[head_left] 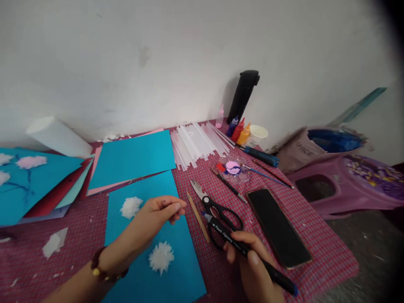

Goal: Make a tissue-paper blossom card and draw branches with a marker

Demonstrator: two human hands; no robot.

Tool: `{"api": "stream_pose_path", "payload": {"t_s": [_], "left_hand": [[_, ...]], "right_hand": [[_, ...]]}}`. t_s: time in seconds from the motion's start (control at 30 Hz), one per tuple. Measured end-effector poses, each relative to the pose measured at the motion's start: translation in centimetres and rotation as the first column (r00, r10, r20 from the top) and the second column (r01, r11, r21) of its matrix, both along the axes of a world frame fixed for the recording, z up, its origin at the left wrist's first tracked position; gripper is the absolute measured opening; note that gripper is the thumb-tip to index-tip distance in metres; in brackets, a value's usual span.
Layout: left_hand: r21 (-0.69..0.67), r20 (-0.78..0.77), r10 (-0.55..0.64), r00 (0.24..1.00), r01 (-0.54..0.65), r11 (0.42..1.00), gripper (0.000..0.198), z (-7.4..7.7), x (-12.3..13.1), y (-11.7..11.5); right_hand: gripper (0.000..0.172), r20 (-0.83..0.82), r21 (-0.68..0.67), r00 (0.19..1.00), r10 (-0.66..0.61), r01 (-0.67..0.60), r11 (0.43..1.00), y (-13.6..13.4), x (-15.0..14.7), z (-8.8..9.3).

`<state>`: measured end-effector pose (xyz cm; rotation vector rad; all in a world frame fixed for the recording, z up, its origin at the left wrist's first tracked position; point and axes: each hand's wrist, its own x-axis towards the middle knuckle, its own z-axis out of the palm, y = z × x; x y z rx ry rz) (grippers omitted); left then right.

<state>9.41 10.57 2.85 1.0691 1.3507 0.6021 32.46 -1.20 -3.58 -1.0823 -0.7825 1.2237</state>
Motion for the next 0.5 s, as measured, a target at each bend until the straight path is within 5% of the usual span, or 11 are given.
{"api": "stream_pose_path", "payload": {"t_s": [0.23, 0.5], "left_hand": [[-0.096, 0.116, 0.032, 0.993, -0.020, 0.995, 0.043, -0.3, 0.9, 0.9], [0.138, -0.006, -0.024, 1.000, 0.025, 0.990, 0.039, 0.9, -0.5, 2.2]], "right_hand": [[0.037, -0.006, -0.024, 1.000, -0.026, 0.025, 0.999, -0.3, 0.3, 1.0], [0.039, -0.025, -0.062, 1.000, -0.019, 0.017, 0.998, -0.3, 0.7, 1.2]]}}
